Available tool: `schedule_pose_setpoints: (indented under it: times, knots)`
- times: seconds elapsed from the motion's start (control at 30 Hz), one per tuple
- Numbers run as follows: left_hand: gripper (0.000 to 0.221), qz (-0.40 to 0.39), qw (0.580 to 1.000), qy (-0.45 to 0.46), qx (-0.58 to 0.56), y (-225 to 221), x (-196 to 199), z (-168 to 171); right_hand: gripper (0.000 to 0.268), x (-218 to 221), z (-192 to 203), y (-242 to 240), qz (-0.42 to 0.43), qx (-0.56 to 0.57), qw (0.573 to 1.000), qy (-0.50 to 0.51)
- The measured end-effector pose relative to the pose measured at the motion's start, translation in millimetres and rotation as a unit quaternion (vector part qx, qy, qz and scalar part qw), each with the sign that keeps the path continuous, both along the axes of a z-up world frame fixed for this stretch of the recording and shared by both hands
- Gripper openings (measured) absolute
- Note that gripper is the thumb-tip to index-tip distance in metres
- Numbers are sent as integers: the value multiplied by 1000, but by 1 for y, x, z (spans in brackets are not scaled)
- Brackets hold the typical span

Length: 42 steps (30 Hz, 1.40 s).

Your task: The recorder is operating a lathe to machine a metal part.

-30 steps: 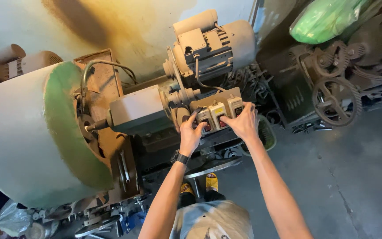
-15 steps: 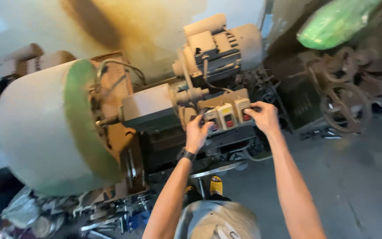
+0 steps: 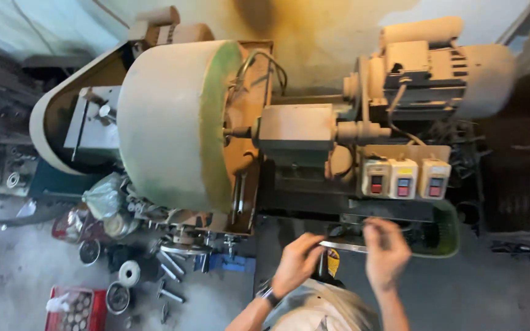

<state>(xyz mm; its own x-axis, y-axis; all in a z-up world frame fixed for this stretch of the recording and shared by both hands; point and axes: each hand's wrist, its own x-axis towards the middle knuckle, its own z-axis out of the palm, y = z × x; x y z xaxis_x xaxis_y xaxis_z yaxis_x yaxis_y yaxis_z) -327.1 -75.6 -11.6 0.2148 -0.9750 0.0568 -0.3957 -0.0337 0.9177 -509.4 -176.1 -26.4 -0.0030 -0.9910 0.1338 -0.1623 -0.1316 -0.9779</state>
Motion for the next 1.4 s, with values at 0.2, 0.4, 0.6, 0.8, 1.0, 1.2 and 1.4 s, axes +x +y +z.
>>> schedule_pose_setpoints:
  times: [0.2, 0.4, 0.6, 0.8, 1.0, 1.2, 1.4]
  knots:
    - [27, 374, 917, 47, 132, 161, 118, -101, 18, 61, -39, 55, 230, 196, 952, 46]
    - [37, 575, 813, 13, 86, 231, 232, -128, 27, 101, -14, 52, 387, 243, 881, 122]
    - [61, 601, 760, 206, 140, 252, 296, -184, 25, 124, -7, 49, 406, 225, 879, 110]
    - [75, 582, 732, 300, 186, 241, 309, -177, 28, 148, 5, 54, 447, 204, 860, 134]
    - [72, 570, 746, 284, 196, 242, 336, -199, 30, 180, 1, 64, 495, 110, 846, 166]
    - [51, 542, 779, 274, 159, 239, 346, -219, 46, 219, -16, 79, 532, -5, 826, 184]
    - [37, 560, 773, 190, 228, 203, 338, -178, 77, 263, 1, 92, 581, -4, 758, 295]
